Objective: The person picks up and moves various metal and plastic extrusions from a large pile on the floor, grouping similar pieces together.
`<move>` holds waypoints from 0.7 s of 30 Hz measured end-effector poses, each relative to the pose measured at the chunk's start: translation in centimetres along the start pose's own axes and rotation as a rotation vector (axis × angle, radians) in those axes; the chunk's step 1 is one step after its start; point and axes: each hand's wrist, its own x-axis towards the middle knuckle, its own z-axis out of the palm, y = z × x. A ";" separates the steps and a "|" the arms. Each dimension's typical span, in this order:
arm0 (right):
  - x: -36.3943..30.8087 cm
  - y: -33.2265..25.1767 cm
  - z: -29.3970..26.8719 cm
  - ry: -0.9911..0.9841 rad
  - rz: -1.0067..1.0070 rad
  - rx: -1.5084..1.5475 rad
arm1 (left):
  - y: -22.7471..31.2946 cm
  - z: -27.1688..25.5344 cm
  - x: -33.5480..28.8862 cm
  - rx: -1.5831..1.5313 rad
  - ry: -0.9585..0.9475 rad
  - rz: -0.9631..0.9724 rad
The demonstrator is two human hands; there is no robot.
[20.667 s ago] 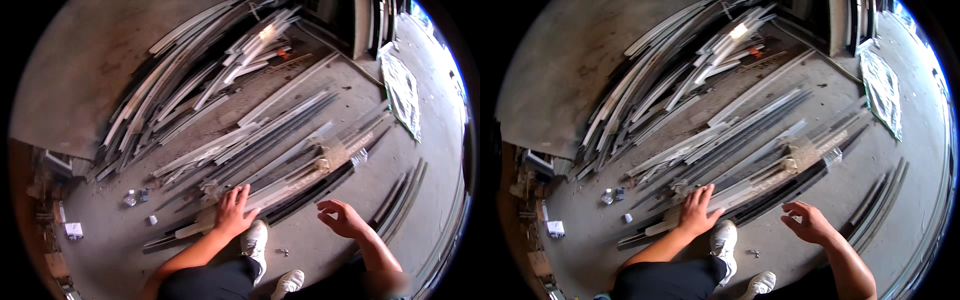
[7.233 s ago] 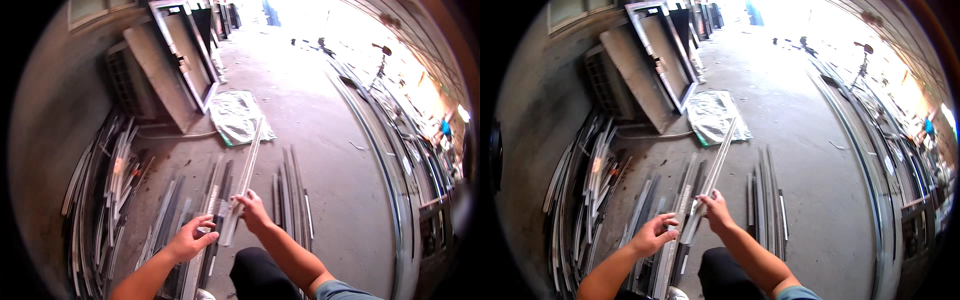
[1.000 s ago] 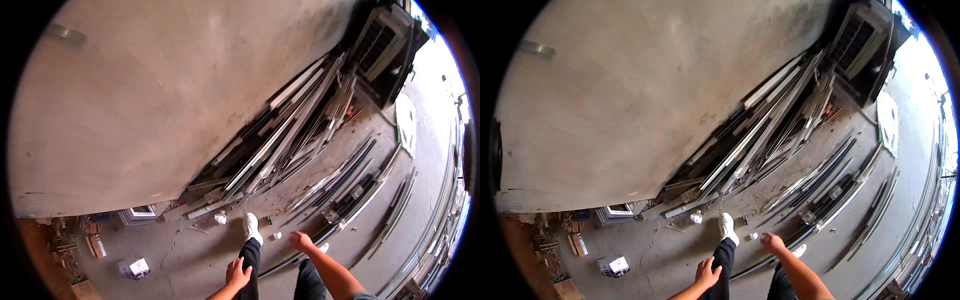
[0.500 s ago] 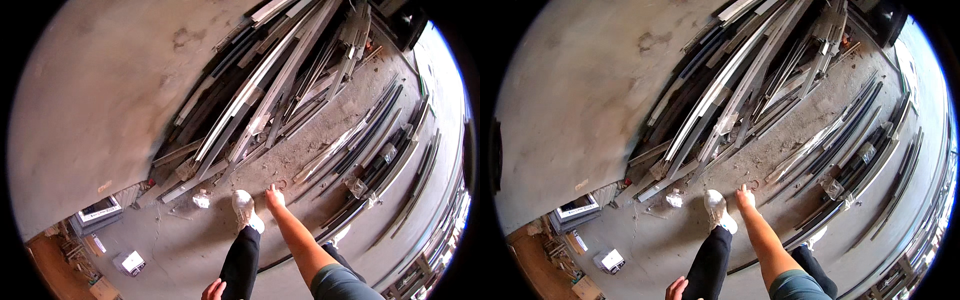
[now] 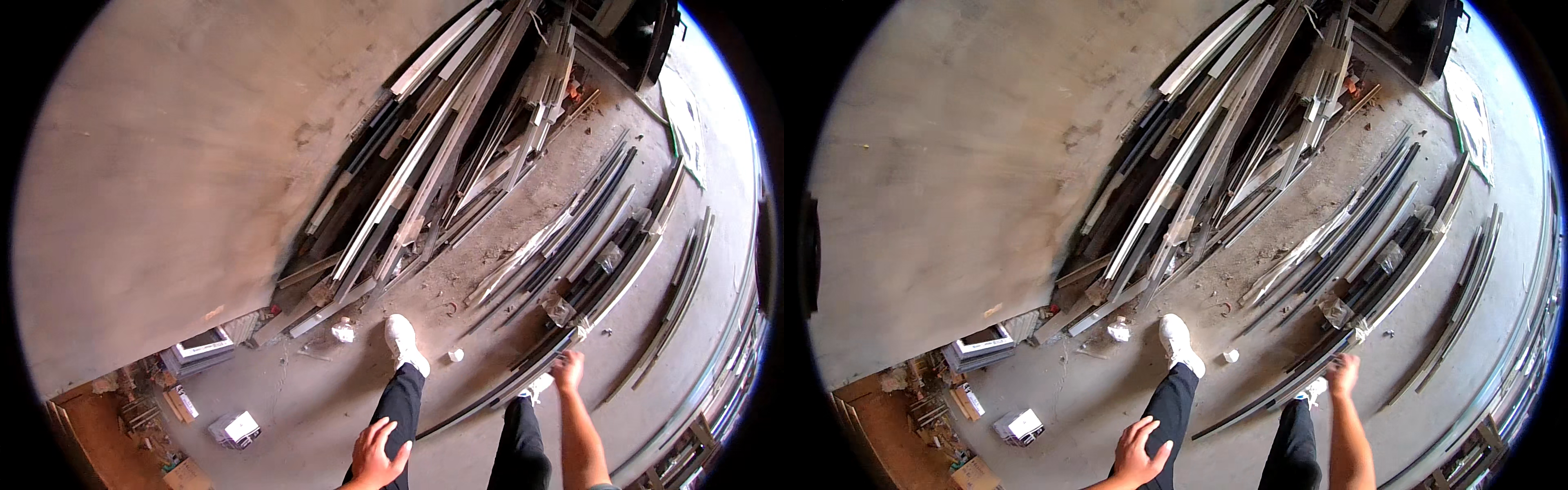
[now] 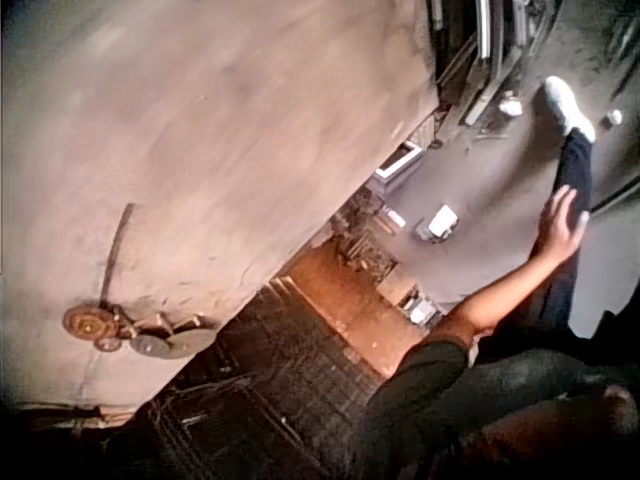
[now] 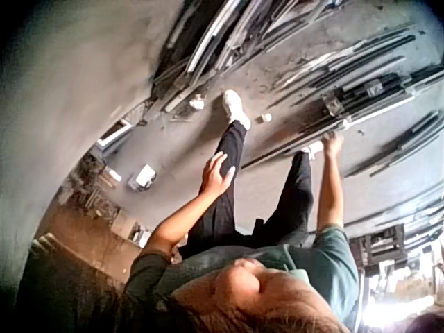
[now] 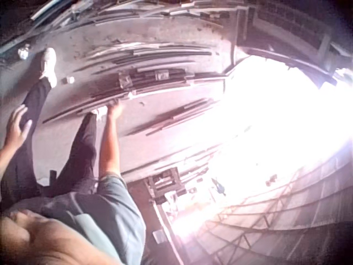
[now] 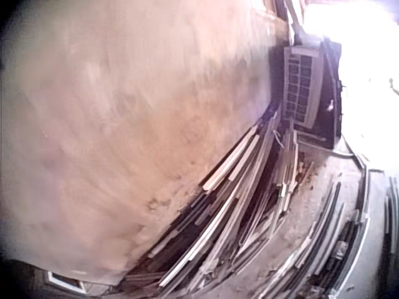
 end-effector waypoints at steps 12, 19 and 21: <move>-3.2 12.7 -12.2 -0.198 0.520 -0.467 | 1.2 1.7 0.2 -0.004 0.003 0.013; -7.7 -7.7 -0.7 -0.495 0.350 -0.099 | 0.6 0.8 0.4 -0.050 0.050 -0.007; -9.3 -9.8 2.8 -0.480 0.121 -0.134 | 0.1 0.5 0.8 -0.076 0.048 0.009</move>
